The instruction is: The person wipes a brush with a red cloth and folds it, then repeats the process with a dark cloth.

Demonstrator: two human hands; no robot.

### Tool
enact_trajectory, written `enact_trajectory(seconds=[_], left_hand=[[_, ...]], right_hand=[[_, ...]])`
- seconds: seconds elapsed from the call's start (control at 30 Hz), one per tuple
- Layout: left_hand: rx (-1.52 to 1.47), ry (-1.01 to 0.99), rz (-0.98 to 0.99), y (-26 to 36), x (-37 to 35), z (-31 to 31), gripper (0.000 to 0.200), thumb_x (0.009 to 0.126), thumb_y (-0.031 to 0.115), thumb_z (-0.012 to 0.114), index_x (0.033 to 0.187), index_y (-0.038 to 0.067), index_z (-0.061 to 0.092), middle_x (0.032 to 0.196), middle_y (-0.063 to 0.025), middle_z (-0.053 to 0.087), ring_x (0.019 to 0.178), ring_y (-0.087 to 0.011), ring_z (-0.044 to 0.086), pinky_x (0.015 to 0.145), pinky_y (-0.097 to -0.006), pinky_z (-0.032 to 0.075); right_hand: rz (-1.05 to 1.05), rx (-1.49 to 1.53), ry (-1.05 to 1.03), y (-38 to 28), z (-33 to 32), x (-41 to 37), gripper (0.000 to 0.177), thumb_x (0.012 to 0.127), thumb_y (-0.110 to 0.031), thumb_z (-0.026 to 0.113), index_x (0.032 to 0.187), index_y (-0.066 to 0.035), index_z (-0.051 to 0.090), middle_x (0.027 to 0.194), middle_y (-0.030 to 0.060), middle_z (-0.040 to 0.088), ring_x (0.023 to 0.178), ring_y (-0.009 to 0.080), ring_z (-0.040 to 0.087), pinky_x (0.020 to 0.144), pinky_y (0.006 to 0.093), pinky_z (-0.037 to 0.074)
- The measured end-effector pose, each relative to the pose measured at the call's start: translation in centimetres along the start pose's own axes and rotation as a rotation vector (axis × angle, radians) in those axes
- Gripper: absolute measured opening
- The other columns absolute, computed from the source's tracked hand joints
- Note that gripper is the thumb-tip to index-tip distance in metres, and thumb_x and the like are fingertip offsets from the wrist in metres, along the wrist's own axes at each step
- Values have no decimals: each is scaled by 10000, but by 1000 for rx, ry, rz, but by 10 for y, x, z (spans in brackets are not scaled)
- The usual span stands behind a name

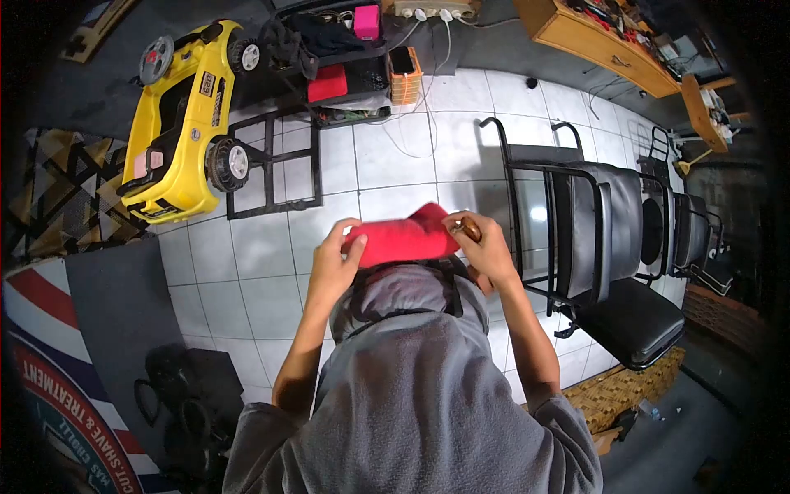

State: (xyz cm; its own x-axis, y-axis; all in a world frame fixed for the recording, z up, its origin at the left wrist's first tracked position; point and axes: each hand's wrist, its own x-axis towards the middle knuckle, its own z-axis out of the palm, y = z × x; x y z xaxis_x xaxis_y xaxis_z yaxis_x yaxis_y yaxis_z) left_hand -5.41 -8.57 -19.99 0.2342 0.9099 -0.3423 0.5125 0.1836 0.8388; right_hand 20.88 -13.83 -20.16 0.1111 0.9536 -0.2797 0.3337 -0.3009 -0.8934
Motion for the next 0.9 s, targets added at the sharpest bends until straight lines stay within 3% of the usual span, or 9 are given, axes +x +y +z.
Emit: enact_trajectory(seconds=[0.2, 0.33, 0.37, 0.5, 0.6, 0.7, 0.8, 0.83, 0.9], left_hand=[[197, -130, 120, 17, -8, -19, 403, 807, 270, 679, 1125, 33, 602, 961, -221, 660, 907, -321, 651, 770, -370, 495], [308, -240, 167, -5, -24, -12, 520, 698, 247, 747, 1135, 14, 589, 968, -232, 644, 916, -370, 623, 813, -399, 484], [323, -238, 127, -10, -26, -7, 483, 681, 201, 729, 1108, 15, 600, 950, -228, 643, 906, -375, 615, 818, -405, 481], [321, -223, 66, 5, -13, -10, 345, 678, 125, 695, 994, 14, 614, 900, -200, 631, 907, -332, 620, 818, -369, 473], [494, 46, 510, 8, 5, -26, 278, 709, 65, 662, 979, 22, 611, 1070, -188, 588, 1081, -315, 544, 920, -353, 425], [2, -168, 416, 33, 26, -52, 298, 723, -11, 627, 1017, 28, 594, 1177, -183, 541, 1156, -298, 501, 980, -366, 387], [-11, 129, 510, 45, 45, -60, 272, 744, -3, 653, 1011, 21, 605, 1195, -149, 534, 1228, -307, 435, 968, -367, 388], [82, 216, 617, 32, 57, -58, 386, 803, 104, 669, 1165, 56, 547, 1248, -127, 492, 1268, -290, 385, 986, -367, 375], [-564, 370, 518, 41, 55, -23, 465, 870, 246, 613, 1279, 94, 452, 1271, -106, 472, 1262, -274, 391, 996, -370, 372]], right_hand=[[84, -27, -65, -31, -3, -9, 218, 805, -56, 635, 983, 70, 642, 853, 163, 682, 790, 117, 634, 719, 267, 491], [-96, -332, -292, -16, -4, -25, 431, 718, -227, 755, 1042, 37, 650, 840, 196, 662, 773, 259, 668, 717, 329, 500], [-120, -381, -283, -17, -3, -28, 420, 669, -212, 770, 1004, 19, 664, 844, 198, 655, 802, 347, 639, 745, 363, 499], [-214, -546, -178, -4, -1, -16, 260, 687, -140, 735, 881, 15, 658, 808, 181, 632, 833, 323, 622, 770, 360, 490], [-378, -314, -80, -34, -15, -3, 209, 728, -76, 686, 900, 33, 642, 850, 175, 628, 856, 313, 618, 782, 353, 486], [-320, -110, 40, -58, -17, 6, 246, 761, -50, 656, 994, 25, 633, 916, 168, 642, 814, 285, 637, 756, 331, 492], [-498, -101, 81, -94, -13, 2, 314, 737, -28, 682, 1043, 4, 622, 958, 139, 654, 775, 243, 657, 674, 285, 511], [-638, -142, 75, -106, -6, 0, 323, 705, -27, 693, 1021, -7, 628, 990, 121, 648, 776, 237, 661, 659, 284, 524], [-780, -258, 38, -120, 13, -7, 335, 656, -29, 713, 984, -18, 641, 1027, 94, 644, 840, 231, 657, 694, 301, 534]])
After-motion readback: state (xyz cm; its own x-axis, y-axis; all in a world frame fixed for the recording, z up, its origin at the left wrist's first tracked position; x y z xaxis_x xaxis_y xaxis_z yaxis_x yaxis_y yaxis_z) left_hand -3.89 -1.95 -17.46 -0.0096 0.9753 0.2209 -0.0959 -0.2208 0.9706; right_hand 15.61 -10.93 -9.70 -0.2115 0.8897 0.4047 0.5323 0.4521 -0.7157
